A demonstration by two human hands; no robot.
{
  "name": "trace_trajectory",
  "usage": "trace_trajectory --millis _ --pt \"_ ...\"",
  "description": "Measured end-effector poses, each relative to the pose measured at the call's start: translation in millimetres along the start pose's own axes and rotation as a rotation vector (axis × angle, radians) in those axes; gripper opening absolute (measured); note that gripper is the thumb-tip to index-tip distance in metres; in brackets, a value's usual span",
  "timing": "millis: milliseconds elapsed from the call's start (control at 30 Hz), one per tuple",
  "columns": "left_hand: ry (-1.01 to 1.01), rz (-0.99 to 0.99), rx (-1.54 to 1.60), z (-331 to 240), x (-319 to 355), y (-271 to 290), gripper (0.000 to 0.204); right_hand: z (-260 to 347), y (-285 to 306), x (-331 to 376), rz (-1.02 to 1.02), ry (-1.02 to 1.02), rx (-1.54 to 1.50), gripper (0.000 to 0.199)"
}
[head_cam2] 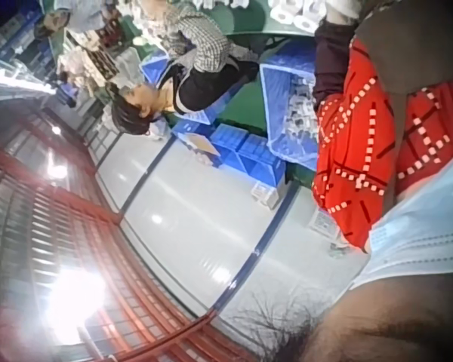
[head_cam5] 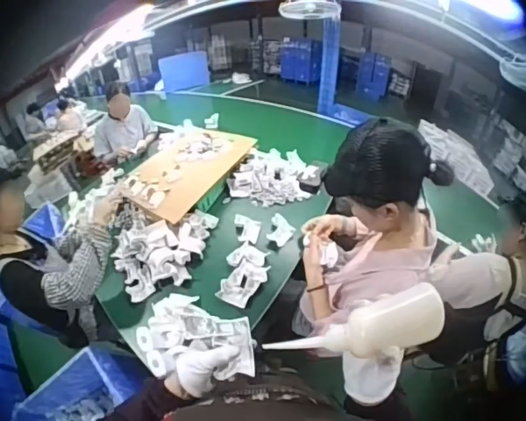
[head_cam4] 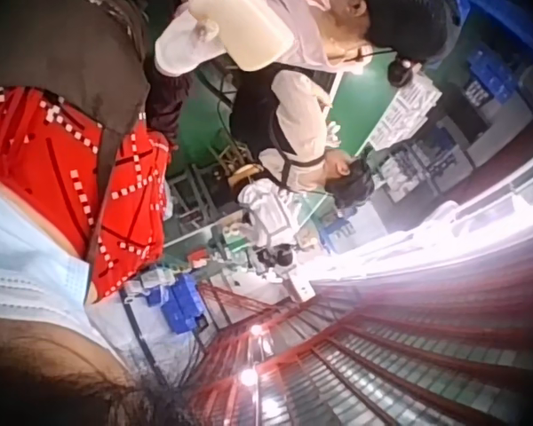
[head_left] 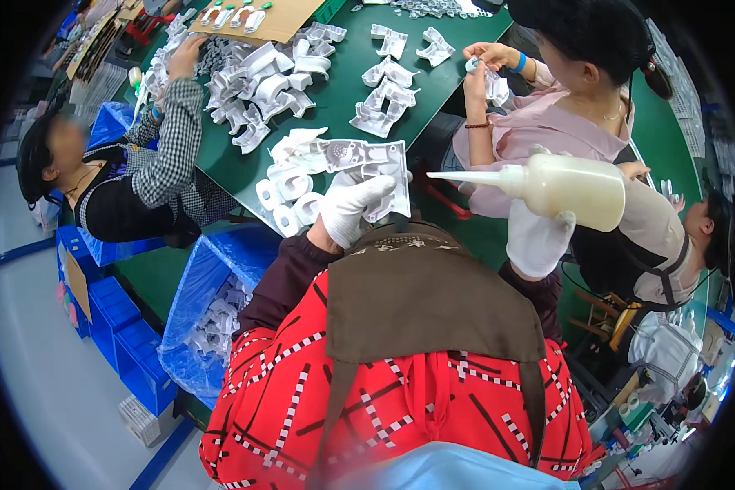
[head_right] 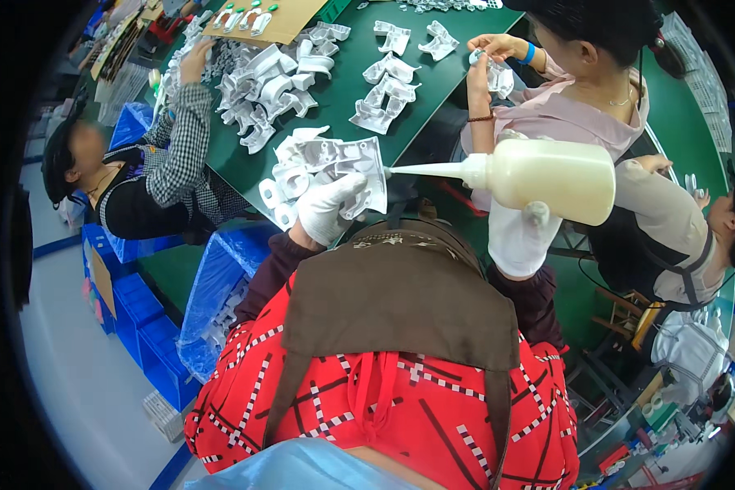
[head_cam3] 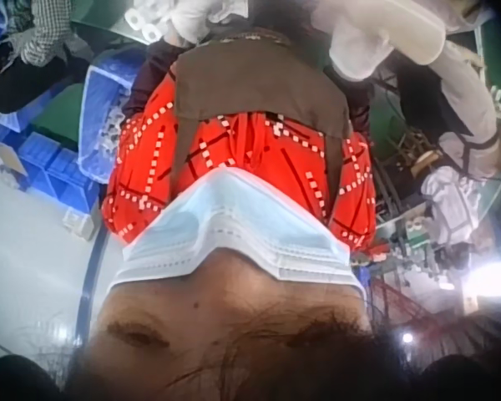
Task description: Applying glue to small white plastic components and assembling them at a factory workbench.
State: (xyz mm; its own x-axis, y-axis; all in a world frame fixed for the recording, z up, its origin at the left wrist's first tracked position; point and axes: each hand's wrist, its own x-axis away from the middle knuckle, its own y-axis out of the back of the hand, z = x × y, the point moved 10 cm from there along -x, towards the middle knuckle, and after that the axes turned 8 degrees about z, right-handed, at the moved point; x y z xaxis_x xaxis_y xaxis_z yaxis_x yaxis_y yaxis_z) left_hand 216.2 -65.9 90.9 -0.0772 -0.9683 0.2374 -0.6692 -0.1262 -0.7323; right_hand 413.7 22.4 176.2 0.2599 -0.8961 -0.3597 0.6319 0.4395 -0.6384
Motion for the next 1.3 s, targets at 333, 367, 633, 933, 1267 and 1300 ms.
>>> trace_trajectory --millis 333,367,633,933,1267,1300 --pt "0.042 -0.117 -0.28 -4 9 -3 0.022 2 -21 -5 0.116 0.102 0.381 0.052" --pt "0.001 -0.098 -0.269 -7 9 -6 0.022 0 -22 -4 0.124 0.086 0.387 0.052" --pt "0.024 -0.079 -0.339 -6 12 -7 0.023 1 -24 3 0.084 0.1 0.386 0.054" --pt "0.024 -0.034 -0.304 -6 13 -12 0.026 2 -22 6 0.041 0.101 0.395 0.054" --pt "0.019 -0.03 -0.37 -7 15 -13 0.021 2 -23 6 0.052 0.106 0.428 0.055" --pt "0.019 -0.03 -0.369 -7 15 -12 0.021 1 -23 6 0.055 0.11 0.423 0.054"
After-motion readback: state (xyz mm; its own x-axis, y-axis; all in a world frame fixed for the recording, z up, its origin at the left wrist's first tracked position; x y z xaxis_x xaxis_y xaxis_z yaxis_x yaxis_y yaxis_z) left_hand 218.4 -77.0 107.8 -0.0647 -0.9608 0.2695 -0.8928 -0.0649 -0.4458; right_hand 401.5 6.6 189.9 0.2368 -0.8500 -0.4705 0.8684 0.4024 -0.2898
